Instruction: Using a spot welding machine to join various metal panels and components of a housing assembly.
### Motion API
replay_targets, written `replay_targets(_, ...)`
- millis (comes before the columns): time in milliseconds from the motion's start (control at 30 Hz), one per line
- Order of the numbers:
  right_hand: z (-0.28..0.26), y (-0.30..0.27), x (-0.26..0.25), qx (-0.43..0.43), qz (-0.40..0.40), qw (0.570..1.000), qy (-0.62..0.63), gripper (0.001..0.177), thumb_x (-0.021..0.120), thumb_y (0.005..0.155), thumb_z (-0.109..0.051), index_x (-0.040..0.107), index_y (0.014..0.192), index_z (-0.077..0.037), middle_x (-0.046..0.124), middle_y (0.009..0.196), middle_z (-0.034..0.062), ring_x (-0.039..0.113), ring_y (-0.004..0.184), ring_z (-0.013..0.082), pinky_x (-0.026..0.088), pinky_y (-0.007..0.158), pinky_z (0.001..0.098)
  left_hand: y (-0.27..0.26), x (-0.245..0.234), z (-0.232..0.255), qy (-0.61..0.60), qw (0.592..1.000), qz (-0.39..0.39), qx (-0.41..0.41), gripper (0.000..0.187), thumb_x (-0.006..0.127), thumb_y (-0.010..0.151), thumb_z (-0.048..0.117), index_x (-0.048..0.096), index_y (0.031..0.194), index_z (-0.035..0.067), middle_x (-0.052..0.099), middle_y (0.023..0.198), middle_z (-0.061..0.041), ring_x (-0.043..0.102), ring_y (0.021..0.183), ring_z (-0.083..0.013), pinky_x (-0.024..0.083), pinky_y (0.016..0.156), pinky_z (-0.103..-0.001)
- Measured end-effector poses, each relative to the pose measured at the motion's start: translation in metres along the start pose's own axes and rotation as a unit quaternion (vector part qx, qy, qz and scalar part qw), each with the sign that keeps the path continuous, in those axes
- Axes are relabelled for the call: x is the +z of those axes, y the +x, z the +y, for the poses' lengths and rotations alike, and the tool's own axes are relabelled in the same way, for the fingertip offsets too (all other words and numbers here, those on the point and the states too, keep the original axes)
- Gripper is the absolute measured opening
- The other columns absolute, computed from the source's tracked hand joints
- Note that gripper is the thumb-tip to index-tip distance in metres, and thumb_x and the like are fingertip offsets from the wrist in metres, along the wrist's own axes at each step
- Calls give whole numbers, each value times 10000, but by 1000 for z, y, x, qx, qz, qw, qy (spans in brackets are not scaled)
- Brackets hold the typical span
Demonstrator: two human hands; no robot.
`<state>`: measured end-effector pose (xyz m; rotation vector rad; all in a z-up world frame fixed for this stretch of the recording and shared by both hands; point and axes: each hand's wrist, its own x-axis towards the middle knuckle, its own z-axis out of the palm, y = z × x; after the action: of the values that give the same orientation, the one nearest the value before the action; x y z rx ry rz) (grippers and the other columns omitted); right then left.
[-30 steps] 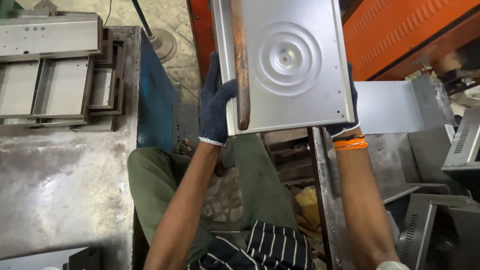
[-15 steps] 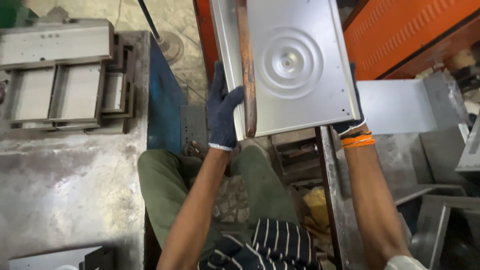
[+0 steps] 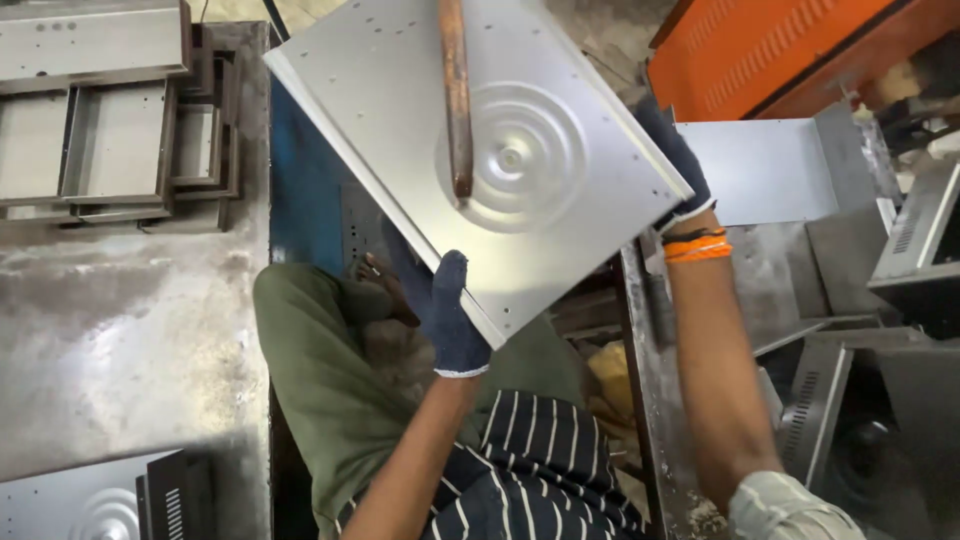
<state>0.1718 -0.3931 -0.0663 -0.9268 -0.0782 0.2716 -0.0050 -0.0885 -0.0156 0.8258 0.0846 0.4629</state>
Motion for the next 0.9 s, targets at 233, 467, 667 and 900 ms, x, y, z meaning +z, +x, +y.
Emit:
replay_targets(233, 40, -69, 161, -227, 158, 960, -45, 390, 535, 1126, -328, 632, 1280, 16, 684, 1215, 110, 645, 1105, 209, 516, 1011, 357, -10, 19, -27, 79, 987, 90, 107, 941, 637, 904, 79, 108, 1680, 22, 186, 1726, -151, 302, 1532, -267, 284, 1265, -395)
replay_targets(467, 54, -86, 219, -82, 145, 984, 71, 521, 640, 961, -212, 535, 1429, -7, 676, 1283, 138, 678, 1120, 276, 542, 1010, 405, -3, 5, -20, 200, 970, 102, 94, 1038, 721, 929, 86, -22, 1652, 36, 70, 1715, -160, 216, 1528, -279, 238, 1248, -377)
replay_targets(667, 38, -77, 213, -68, 151, 986, -10, 482, 619, 973, -207, 568, 1409, -7, 683, 1268, 130, 675, 1108, 260, 539, 984, 389, 141, -122, 67, 147, 973, 111, 139, 610, 676, 1033, 107, 429, 1579, -11, 505, 1560, -188, 546, 1360, -283, 483, 1156, -369)
replay_targets(900, 52, -80, 202, -72, 206, 976, -4, 428, 624, 989, -228, 619, 1354, -3, 687, 1247, 106, 674, 1100, 225, 528, 976, 373, 237, -267, 26, 459, 810, -202, 303, 335, 536, 1127, 209, 594, 1428, 75, 595, 1440, -108, 584, 1341, -197, 496, 1158, -293)
